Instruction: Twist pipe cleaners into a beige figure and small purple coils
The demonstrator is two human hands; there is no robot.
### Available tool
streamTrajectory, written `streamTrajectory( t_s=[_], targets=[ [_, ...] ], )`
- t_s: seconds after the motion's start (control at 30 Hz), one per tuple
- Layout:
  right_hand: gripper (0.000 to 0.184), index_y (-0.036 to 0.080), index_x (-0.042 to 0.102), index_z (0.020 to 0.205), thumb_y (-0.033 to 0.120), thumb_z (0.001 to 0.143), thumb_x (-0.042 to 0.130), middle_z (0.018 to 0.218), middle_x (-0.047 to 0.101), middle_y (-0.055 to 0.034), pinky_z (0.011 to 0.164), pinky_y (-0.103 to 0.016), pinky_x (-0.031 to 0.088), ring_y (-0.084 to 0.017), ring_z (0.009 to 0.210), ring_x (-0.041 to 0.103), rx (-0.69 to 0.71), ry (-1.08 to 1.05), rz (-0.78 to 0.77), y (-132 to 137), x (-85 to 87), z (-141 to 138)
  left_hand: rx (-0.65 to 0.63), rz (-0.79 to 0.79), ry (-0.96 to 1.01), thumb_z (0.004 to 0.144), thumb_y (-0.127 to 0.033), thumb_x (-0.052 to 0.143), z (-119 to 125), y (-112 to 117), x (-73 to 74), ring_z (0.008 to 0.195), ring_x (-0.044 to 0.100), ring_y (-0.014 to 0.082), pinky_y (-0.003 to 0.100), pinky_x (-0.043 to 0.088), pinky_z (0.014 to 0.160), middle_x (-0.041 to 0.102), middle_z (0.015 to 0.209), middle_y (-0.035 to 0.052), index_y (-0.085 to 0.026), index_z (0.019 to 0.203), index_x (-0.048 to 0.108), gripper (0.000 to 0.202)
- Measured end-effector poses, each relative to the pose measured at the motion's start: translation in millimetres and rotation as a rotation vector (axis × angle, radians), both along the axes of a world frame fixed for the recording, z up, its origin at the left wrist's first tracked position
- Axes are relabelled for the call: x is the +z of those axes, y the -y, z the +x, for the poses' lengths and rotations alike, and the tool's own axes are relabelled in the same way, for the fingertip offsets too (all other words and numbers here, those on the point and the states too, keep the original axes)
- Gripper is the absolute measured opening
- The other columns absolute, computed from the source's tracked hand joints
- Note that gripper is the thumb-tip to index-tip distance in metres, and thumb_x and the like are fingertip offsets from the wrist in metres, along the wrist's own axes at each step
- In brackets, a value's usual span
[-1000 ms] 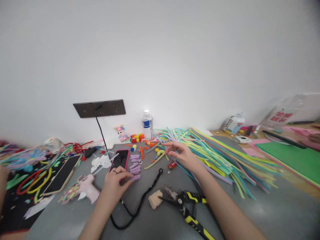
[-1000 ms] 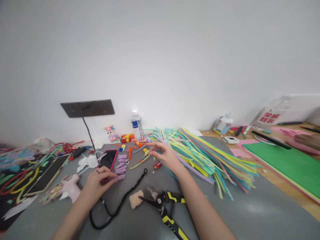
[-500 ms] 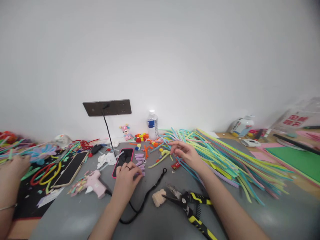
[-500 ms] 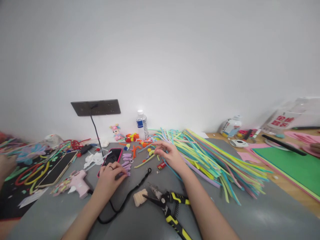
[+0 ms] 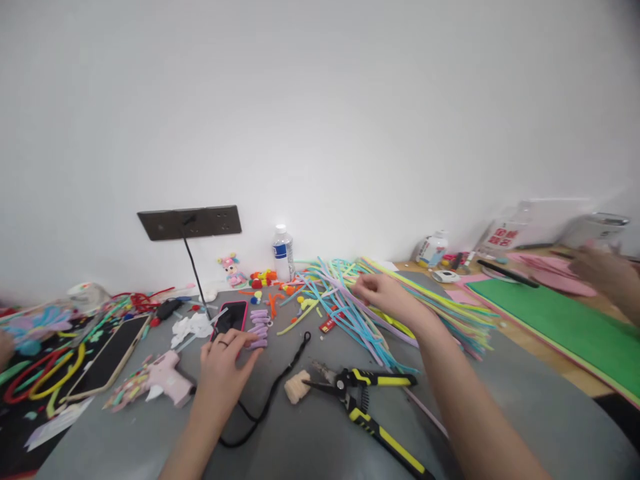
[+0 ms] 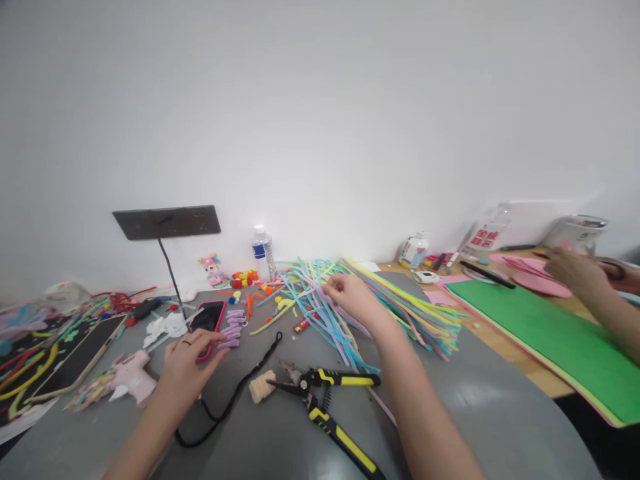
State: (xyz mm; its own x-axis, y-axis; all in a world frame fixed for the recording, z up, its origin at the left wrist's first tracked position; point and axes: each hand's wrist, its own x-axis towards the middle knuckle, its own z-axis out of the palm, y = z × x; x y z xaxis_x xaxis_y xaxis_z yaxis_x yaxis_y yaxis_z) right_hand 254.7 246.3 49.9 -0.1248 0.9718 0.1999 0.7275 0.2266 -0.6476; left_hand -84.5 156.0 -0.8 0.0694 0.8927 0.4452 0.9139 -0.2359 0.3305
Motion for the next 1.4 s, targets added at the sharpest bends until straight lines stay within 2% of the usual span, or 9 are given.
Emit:
streamTrajectory(
  t_s=[0.1,0.3,0.5,0.6,0.7,0.9,1.0,1.13,1.4],
  targets=[
    [0.016,0.021,0.063,0.06,0.023,0.069,0.076,0.053,0.06,-0.0011,0.05,-0.026,0.034,-0.017,0.05,0.053,-0.123,0.165,-0.049,9,-14.6,15,-0.012,0.015,0.042,0.083,-0.026,0.064,-1,1,3.4,0.087,0.068,0.0231,0.035,0.035,0.079,0.076,0.089,0.0004,-0.026,0.089,0.073,0.011],
    [0.023,0.022,0.06,0.054,0.016,0.071,0.073,0.055,0.06,-0.0046,0.05,-0.028,0.03,-0.019,0.053,0.056,-0.264,0.243,0.007,19,-30.4,16,-0.064,-0.027,0.123,0.084,-0.029,0.057,5,-4,8.5,0.082,0.068,0.0237,0.036,0.039,0.077,0.075,0.085,0.0018,-0.026,0.087,0.073,0.016],
    [0.028,0.021,0.059,0.057,0.037,0.075,0.073,0.055,0.059,-0.0015,0.05,-0.027,0.03,-0.017,0.052,0.054,-0.28,0.171,0.083,17,13.7,34,-0.2,-0.044,0.284,0.083,-0.037,0.057,15,-19,20.8,0.078,0.065,0.0233,0.036,0.046,0.075,0.074,0.081,0.0039,-0.024,0.087,0.072,0.02],
    [0.042,0.021,0.052,0.065,0.059,0.082,0.061,0.049,0.052,0.0034,0.047,-0.025,0.031,-0.013,0.045,0.046,-0.136,-0.195,0.141,19,38.3,28,-0.291,-0.114,0.373,0.08,-0.034,0.059,26,-31,29.7,0.072,0.064,0.0208,0.034,0.049,0.071,0.074,0.081,0.0037,-0.022,0.087,0.071,0.018],
    [0.047,0.022,0.049,0.073,0.066,0.08,0.06,0.048,0.05,0.0072,0.043,-0.022,0.031,-0.009,0.039,0.042,0.051,-0.569,0.059,20,49.1,1,-0.363,-0.186,0.462,0.077,-0.03,0.063,40,-48,36.5,0.071,0.065,0.0188,0.032,0.05,0.07,0.075,0.081,0.0025,-0.022,0.087,0.071,0.015],
    [0.049,0.02,0.051,0.076,0.068,0.077,0.063,0.054,0.064,0.0039,0.045,-0.02,0.038,-0.009,0.043,0.055,0.314,-0.877,-0.213,0,20.8,-63,-0.521,-0.304,0.79,0.071,-0.032,0.075,51,-77,42.9,0.084,0.069,0.0213,0.029,0.052,0.071,0.076,0.091,0.0079,-0.017,0.101,0.069,0.034],
    [0.051,0.018,0.059,0.078,0.068,0.076,0.064,0.059,0.066,0.0014,0.051,-0.021,0.042,-0.01,0.049,0.06,0.37,-0.911,-0.272,-8,2.9,-82,-0.504,-0.345,0.866,0.071,-0.033,0.075,44,-80,42.9,0.071,0.067,0.0185,0.026,0.05,0.062,0.074,0.079,0.0058,-0.016,0.093,0.071,0.028],
    [0.04,0.017,0.066,0.082,0.054,0.071,0.078,0.068,0.07,0.0001,0.059,-0.024,0.047,-0.012,0.059,0.064,0.47,-0.898,-0.363,-14,-12.0,-99,-0.407,-0.343,0.901,0.069,-0.03,0.076,34,-79,38.8,0.06,0.063,0.0158,0.024,0.048,0.056,0.071,0.066,0.0032,-0.016,0.076,0.072,0.017],
    [0.034,0.017,0.067,0.077,0.045,0.068,0.084,0.071,0.071,0.0002,0.067,-0.027,0.048,-0.014,0.065,0.064,0.431,-1.0,-0.397,-29,-29.6,-104,-0.358,-0.24,1.016,0.069,-0.033,0.076,41,-89,24.5,0.055,0.059,0.014,0.023,0.045,0.053,0.068,0.063,0.0009,-0.016,0.077,0.072,0.02]
  ],
)
